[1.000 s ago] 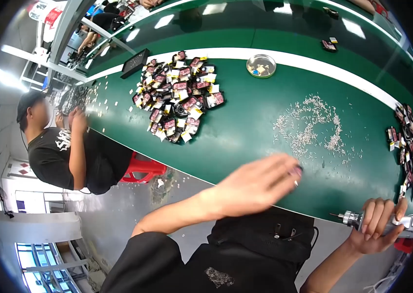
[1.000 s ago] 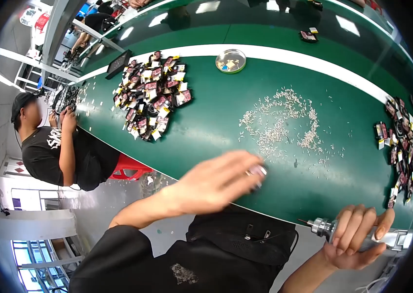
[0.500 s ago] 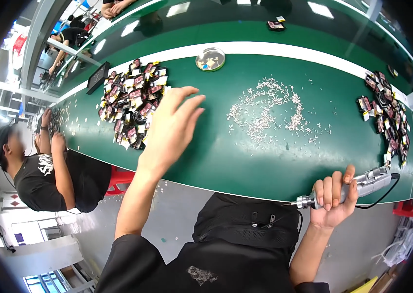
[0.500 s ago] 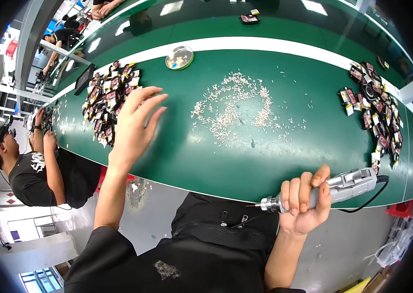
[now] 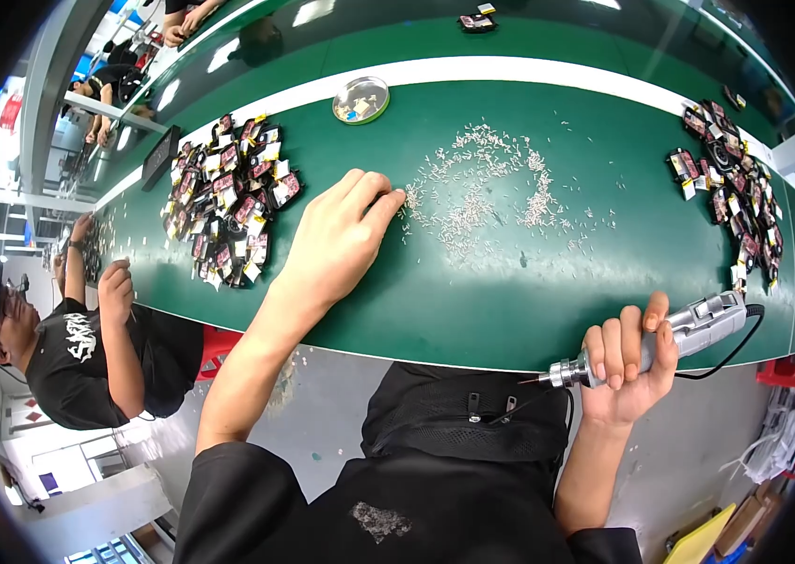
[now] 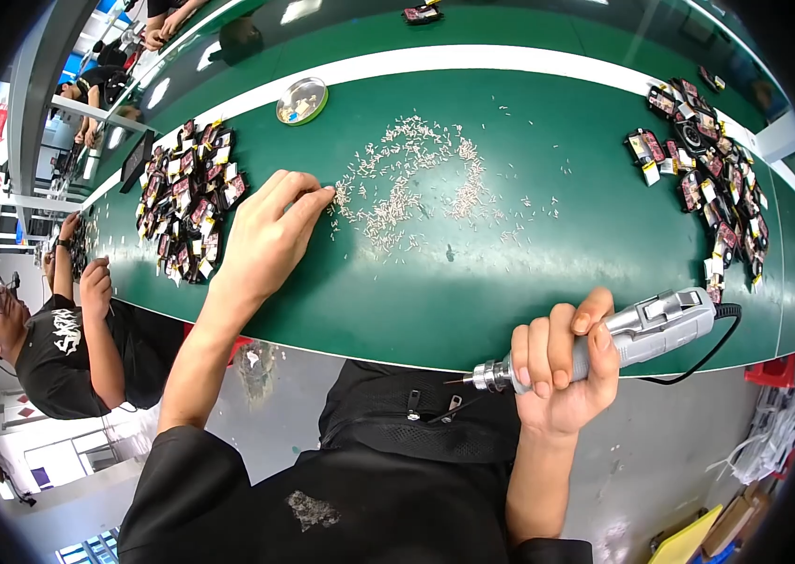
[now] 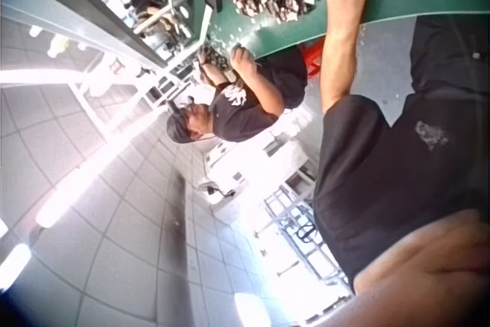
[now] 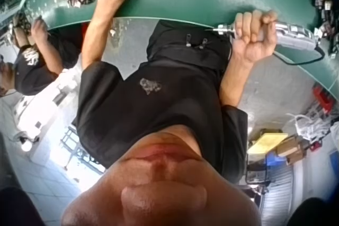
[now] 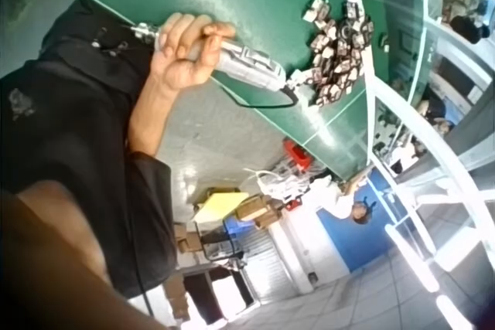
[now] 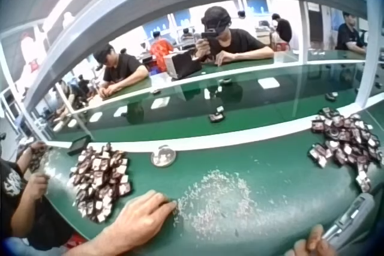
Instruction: The recorder uses an electric screwdriver to assemble small electronic components on a factory assembly line.
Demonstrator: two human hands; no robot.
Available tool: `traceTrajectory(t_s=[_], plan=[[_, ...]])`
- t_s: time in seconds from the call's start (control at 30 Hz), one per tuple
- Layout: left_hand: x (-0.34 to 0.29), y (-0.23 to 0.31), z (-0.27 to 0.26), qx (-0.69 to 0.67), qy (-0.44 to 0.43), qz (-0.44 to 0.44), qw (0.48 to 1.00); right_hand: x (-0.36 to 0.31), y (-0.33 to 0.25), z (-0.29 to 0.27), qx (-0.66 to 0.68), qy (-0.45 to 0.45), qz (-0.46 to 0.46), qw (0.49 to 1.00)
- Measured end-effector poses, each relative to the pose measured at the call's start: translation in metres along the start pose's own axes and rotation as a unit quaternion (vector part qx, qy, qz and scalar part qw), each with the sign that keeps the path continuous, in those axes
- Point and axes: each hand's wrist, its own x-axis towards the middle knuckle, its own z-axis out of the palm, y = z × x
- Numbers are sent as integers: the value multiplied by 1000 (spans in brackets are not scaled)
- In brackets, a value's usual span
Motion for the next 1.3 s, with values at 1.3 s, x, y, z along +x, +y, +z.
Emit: traceTrajectory(t_s=[1.3], plan=[[-26, 145, 3, -810, 36, -225, 541, 3, -3, 58, 40, -19, -91, 995]])
